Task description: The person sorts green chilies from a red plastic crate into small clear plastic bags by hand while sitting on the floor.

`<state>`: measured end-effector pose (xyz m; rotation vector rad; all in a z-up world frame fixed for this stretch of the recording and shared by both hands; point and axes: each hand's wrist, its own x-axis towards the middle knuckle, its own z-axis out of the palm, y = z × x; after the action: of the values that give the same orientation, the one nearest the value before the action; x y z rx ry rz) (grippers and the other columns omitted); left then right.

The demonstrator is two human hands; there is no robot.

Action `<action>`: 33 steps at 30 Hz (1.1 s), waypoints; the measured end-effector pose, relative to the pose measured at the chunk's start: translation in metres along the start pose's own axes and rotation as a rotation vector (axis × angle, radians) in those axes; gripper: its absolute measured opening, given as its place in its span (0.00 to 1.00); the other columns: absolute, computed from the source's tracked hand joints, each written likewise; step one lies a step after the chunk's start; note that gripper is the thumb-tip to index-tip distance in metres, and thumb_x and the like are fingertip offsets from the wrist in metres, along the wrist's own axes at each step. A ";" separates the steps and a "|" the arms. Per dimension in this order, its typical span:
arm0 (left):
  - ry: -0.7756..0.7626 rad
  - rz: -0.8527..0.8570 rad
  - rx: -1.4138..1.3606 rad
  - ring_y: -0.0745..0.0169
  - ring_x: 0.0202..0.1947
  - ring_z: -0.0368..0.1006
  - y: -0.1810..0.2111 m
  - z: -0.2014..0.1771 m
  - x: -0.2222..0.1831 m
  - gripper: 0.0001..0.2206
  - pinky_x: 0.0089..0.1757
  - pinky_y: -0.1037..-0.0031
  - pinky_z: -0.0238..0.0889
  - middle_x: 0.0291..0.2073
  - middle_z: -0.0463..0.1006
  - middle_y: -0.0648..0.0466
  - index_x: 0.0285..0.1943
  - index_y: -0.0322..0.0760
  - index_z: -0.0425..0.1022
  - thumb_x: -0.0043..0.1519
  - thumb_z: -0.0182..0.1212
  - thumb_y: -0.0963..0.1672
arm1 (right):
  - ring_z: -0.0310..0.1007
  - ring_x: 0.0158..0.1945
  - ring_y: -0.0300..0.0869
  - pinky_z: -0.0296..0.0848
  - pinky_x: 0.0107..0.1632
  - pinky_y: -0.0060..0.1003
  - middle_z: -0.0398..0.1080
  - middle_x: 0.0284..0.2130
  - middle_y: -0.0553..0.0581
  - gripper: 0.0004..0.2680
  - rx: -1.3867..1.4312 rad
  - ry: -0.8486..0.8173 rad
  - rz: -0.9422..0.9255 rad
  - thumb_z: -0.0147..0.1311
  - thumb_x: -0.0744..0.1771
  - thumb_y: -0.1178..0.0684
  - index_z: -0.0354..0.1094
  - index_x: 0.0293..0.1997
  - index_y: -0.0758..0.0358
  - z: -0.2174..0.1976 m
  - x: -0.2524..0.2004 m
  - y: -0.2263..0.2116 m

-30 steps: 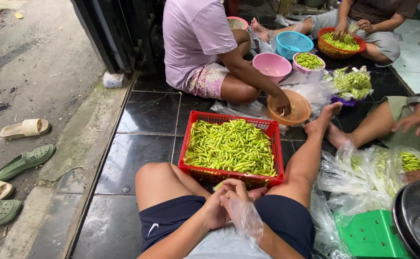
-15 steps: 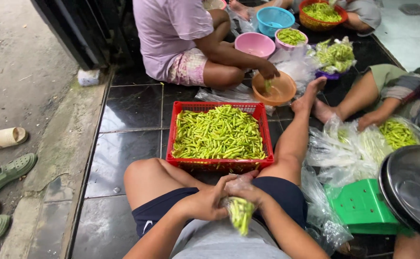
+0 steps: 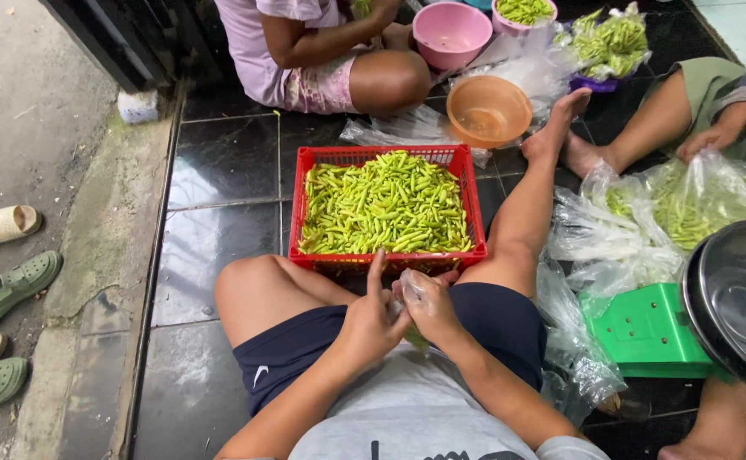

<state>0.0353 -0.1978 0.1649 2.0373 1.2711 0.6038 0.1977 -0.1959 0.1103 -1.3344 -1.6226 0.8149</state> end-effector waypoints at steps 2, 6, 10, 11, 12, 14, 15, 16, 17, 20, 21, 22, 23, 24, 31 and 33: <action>-0.083 -0.189 -0.797 0.52 0.21 0.80 -0.023 0.008 0.009 0.49 0.27 0.73 0.75 0.25 0.79 0.46 0.81 0.43 0.26 0.55 0.59 0.34 | 0.69 0.28 0.41 0.66 0.38 0.31 0.68 0.24 0.44 0.08 -0.192 0.227 -0.305 0.55 0.69 0.48 0.69 0.29 0.50 0.001 -0.003 0.009; 0.006 -0.509 -1.356 0.58 0.24 0.74 -0.018 0.006 0.019 0.46 0.29 0.74 0.70 0.22 0.74 0.48 0.80 0.36 0.34 0.55 0.61 0.33 | 0.64 0.28 0.39 0.63 0.45 0.31 0.68 0.27 0.45 0.11 -0.146 0.353 -0.488 0.51 0.68 0.42 0.73 0.32 0.54 -0.009 -0.005 -0.006; 0.128 -0.475 -1.436 0.60 0.30 0.81 0.004 -0.009 0.014 0.41 0.35 0.73 0.78 0.32 0.81 0.42 0.80 0.38 0.45 0.58 0.64 0.35 | 0.69 0.39 0.46 0.71 0.50 0.35 0.66 0.36 0.54 0.06 -0.133 0.230 -0.633 0.62 0.65 0.57 0.77 0.44 0.62 -0.025 -0.010 -0.033; 0.152 -0.363 -1.361 0.62 0.31 0.80 0.011 -0.013 0.012 0.39 0.35 0.76 0.77 0.33 0.81 0.41 0.80 0.40 0.46 0.60 0.63 0.36 | 0.72 0.41 0.47 0.72 0.52 0.37 0.69 0.38 0.55 0.06 -0.214 0.210 -0.647 0.63 0.64 0.59 0.78 0.43 0.61 -0.032 -0.011 -0.045; 0.150 -0.359 -1.362 0.62 0.31 0.80 0.009 -0.010 0.007 0.39 0.35 0.76 0.77 0.33 0.81 0.41 0.80 0.40 0.46 0.60 0.63 0.36 | 0.72 0.41 0.47 0.72 0.52 0.37 0.69 0.38 0.55 0.06 -0.217 0.212 -0.649 0.63 0.64 0.59 0.78 0.43 0.61 -0.036 -0.016 -0.055; 0.066 -0.124 -1.229 0.71 0.36 0.76 0.006 -0.007 0.006 0.38 0.44 0.79 0.68 0.34 0.82 0.50 0.80 0.40 0.48 0.61 0.65 0.39 | 0.73 0.48 0.50 0.71 0.54 0.43 0.70 0.42 0.60 0.04 -0.116 0.005 -0.558 0.53 0.67 0.61 0.70 0.45 0.63 -0.047 -0.019 -0.076; 0.069 -0.117 -1.230 0.71 0.36 0.76 0.003 -0.009 0.005 0.38 0.44 0.79 0.68 0.34 0.82 0.50 0.80 0.40 0.48 0.61 0.65 0.39 | 0.73 0.48 0.50 0.71 0.54 0.43 0.70 0.42 0.60 0.04 -0.120 0.005 -0.564 0.53 0.67 0.61 0.70 0.45 0.63 -0.050 -0.022 -0.074; 0.039 -0.102 -1.242 0.71 0.36 0.76 0.000 -0.011 0.005 0.37 0.44 0.79 0.68 0.35 0.82 0.51 0.80 0.39 0.50 0.61 0.64 0.39 | 0.76 0.51 0.48 0.73 0.57 0.41 0.74 0.45 0.60 0.13 -0.034 -0.038 -0.461 0.53 0.68 0.64 0.60 0.58 0.62 -0.052 -0.025 -0.072; 0.007 -0.088 -1.253 0.71 0.37 0.75 -0.002 -0.013 0.005 0.36 0.44 0.79 0.67 0.35 0.81 0.51 0.79 0.38 0.51 0.61 0.64 0.40 | 0.79 0.54 0.46 0.76 0.60 0.39 0.78 0.47 0.60 0.23 0.050 -0.079 -0.355 0.52 0.68 0.66 0.50 0.71 0.60 -0.055 -0.027 -0.070; -0.017 -0.016 -1.196 0.68 0.36 0.75 0.003 -0.015 -0.002 0.33 0.42 0.79 0.67 0.35 0.81 0.49 0.77 0.36 0.56 0.61 0.64 0.38 | 0.81 0.45 0.38 0.72 0.62 0.36 0.80 0.38 0.49 0.21 0.040 0.066 -0.254 0.65 0.63 0.63 0.65 0.62 0.65 -0.048 -0.031 -0.070; -0.026 -0.016 -1.197 0.68 0.36 0.75 0.008 -0.020 -0.005 0.33 0.42 0.79 0.67 0.35 0.81 0.49 0.77 0.36 0.56 0.61 0.64 0.38 | 0.81 0.45 0.38 0.72 0.62 0.36 0.80 0.38 0.49 0.21 0.037 0.072 -0.250 0.65 0.63 0.63 0.65 0.62 0.65 -0.045 -0.031 -0.066; -0.061 0.014 -1.128 0.70 0.37 0.73 0.013 -0.024 -0.008 0.31 0.41 0.80 0.66 0.36 0.80 0.51 0.76 0.36 0.58 0.63 0.63 0.39 | 0.77 0.45 0.39 0.72 0.58 0.36 0.74 0.37 0.50 0.21 0.071 0.059 -0.234 0.64 0.64 0.62 0.61 0.64 0.64 -0.043 -0.031 -0.061; -0.096 0.052 -1.057 0.72 0.37 0.71 0.017 -0.030 -0.007 0.28 0.41 0.82 0.64 0.36 0.79 0.52 0.76 0.37 0.60 0.64 0.61 0.40 | 0.73 0.44 0.40 0.71 0.54 0.36 0.69 0.35 0.51 0.22 0.103 0.049 -0.225 0.62 0.65 0.61 0.56 0.66 0.62 -0.041 -0.028 -0.057; -0.103 0.060 -1.056 0.72 0.37 0.71 0.020 -0.034 -0.009 0.28 0.41 0.82 0.64 0.36 0.79 0.52 0.76 0.37 0.60 0.64 0.61 0.40 | 0.73 0.44 0.40 0.71 0.54 0.36 0.69 0.35 0.51 0.22 0.099 0.058 -0.227 0.62 0.65 0.61 0.56 0.66 0.62 -0.042 -0.028 -0.059; 0.099 0.453 -0.382 0.60 0.41 0.77 0.024 -0.037 -0.016 0.18 0.43 0.74 0.71 0.46 0.82 0.51 0.61 0.43 0.76 0.62 0.62 0.38 | 0.77 0.44 0.37 0.31 0.75 0.50 0.76 0.38 0.48 0.11 -0.075 -0.058 -0.052 0.60 0.63 0.59 0.66 0.48 0.55 -0.043 -0.022 -0.062; 0.177 0.511 -0.320 0.57 0.41 0.75 0.023 -0.029 -0.017 0.18 0.45 0.72 0.69 0.44 0.80 0.50 0.61 0.44 0.77 0.62 0.62 0.37 | 0.72 0.40 0.37 0.38 0.74 0.55 0.72 0.31 0.43 0.05 -0.154 -0.004 -0.157 0.56 0.64 0.61 0.69 0.37 0.53 -0.038 -0.023 -0.061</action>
<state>0.0224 -0.2126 0.2005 2.0634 0.6742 1.1629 0.2084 -0.2330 0.1754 -1.2919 -1.7978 0.6092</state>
